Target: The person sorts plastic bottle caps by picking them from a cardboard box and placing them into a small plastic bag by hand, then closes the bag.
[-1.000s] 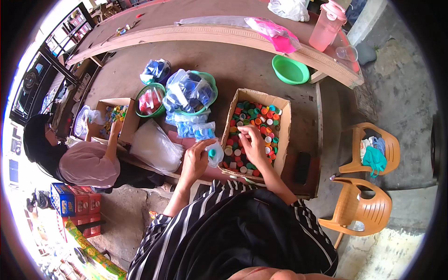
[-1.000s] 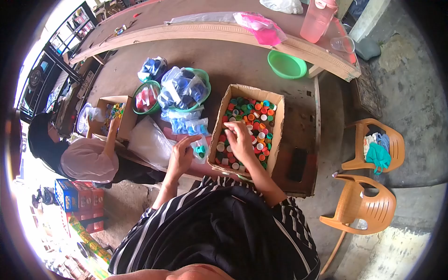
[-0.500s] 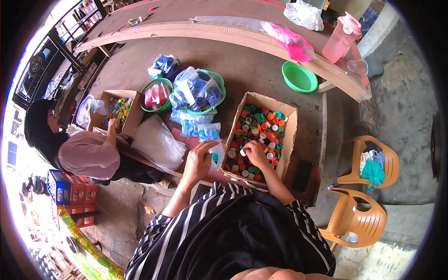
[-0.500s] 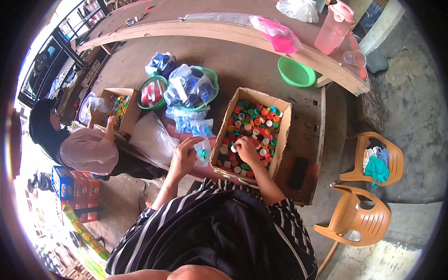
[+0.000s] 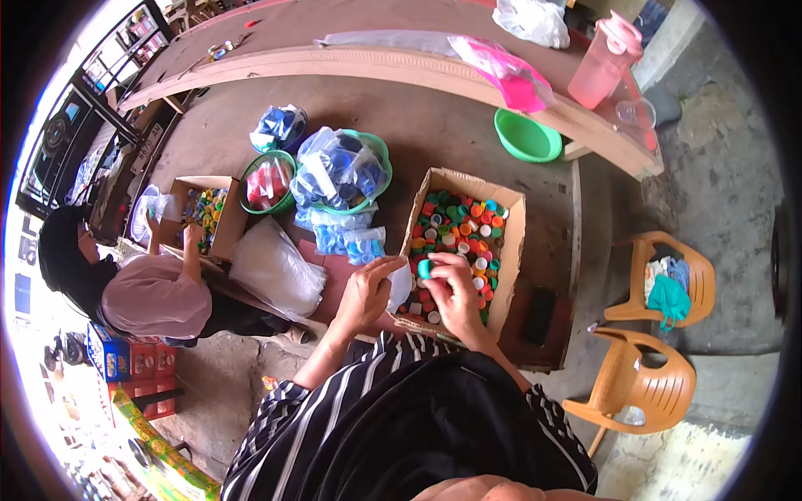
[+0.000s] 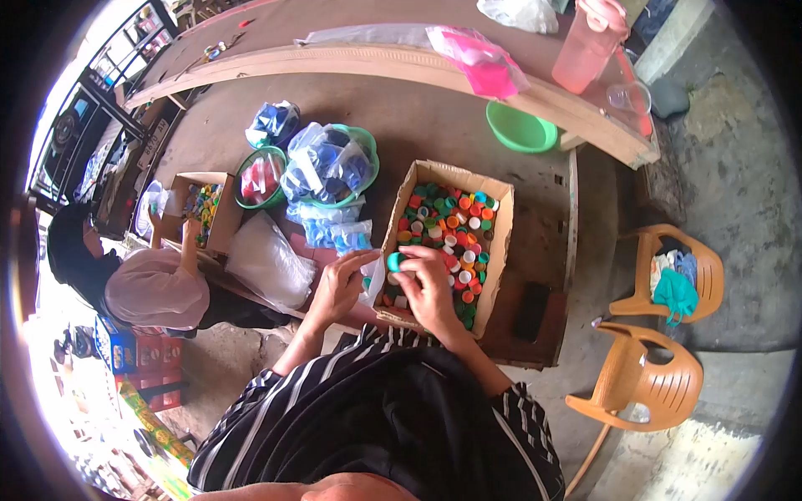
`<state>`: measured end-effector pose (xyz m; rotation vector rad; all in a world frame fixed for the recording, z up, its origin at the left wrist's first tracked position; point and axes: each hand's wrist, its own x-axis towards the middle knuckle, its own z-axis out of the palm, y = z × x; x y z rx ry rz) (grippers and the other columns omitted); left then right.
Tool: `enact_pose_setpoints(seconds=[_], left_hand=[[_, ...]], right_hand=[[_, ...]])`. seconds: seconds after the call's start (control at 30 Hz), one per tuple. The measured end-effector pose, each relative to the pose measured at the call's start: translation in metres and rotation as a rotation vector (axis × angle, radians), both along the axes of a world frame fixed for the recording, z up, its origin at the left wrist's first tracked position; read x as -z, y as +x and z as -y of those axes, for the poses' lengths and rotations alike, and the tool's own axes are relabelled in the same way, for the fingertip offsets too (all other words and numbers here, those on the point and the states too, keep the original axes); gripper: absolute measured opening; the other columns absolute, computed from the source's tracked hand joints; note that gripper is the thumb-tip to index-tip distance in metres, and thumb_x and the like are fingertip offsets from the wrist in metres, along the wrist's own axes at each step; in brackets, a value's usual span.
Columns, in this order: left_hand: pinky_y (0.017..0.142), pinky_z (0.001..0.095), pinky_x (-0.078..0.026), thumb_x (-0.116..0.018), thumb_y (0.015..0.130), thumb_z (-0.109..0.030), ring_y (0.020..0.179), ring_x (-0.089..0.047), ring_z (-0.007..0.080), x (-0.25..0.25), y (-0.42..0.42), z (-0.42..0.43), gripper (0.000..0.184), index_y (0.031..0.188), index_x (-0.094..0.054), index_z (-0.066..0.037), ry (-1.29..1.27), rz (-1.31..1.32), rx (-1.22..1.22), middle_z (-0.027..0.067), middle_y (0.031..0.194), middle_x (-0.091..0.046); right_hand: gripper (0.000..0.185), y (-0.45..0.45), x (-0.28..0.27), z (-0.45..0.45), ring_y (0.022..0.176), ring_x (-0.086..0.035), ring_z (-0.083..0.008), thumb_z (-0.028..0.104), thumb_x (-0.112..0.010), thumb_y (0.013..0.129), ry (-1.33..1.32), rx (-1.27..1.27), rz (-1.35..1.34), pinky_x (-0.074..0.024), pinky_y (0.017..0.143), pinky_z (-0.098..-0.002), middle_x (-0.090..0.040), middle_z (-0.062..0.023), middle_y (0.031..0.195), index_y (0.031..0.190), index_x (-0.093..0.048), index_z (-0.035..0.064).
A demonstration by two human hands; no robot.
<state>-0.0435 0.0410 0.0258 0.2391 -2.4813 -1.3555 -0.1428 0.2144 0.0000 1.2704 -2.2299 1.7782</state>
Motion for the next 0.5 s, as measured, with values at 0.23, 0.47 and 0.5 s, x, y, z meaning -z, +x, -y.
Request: enact_pose_setpoints(seconds=[0.23,0.47,0.5], left_hand=[[0.092,0.0391,-0.052,-0.046,0.081,0.007,0.107,-0.066,0.0359,-0.006,0.003,0.007,0.04,0.115,-0.067,0.001,0.033,0.051,-0.035,0.0191,0.119,-0.066],[0.09,0.0378,-0.052,-0.045,0.08,0.008,0.106,-0.067,0.0356,-0.006,0.002,0.012,0.041,0.114,-0.067,0.002,0.064,0.093,-0.064,0.0187,0.118,-0.067],[0.09,0.0375,-0.052,-0.045,0.08,0.008,0.105,-0.067,0.0356,-0.006,-0.001,0.012,0.041,0.115,-0.067,0.002,0.062,0.089,-0.061,0.0189,0.118,-0.067]], right_hand=[[0.024,-0.029,0.001,0.016,0.111,-0.058,-0.0253,0.005,-0.068,0.089,0.004,-0.068,0.069,-0.0501,0.091,-0.0356,-0.057,-0.0104,0.125,0.113,-0.065,0.0052],[0.022,-0.105,0.157,-0.011,0.098,-0.059,-0.034,0.015,-0.071,0.085,0.723,0.253,-0.078,-0.0499,0.084,-0.0434,-0.06,-0.0134,0.105,0.102,-0.062,0.0037],[0.026,-0.101,0.16,-0.01,0.1,-0.058,-0.0344,0.016,-0.072,0.083,0.778,0.279,-0.104,-0.049,0.086,-0.0444,-0.059,-0.013,0.106,0.103,-0.061,0.0042]])
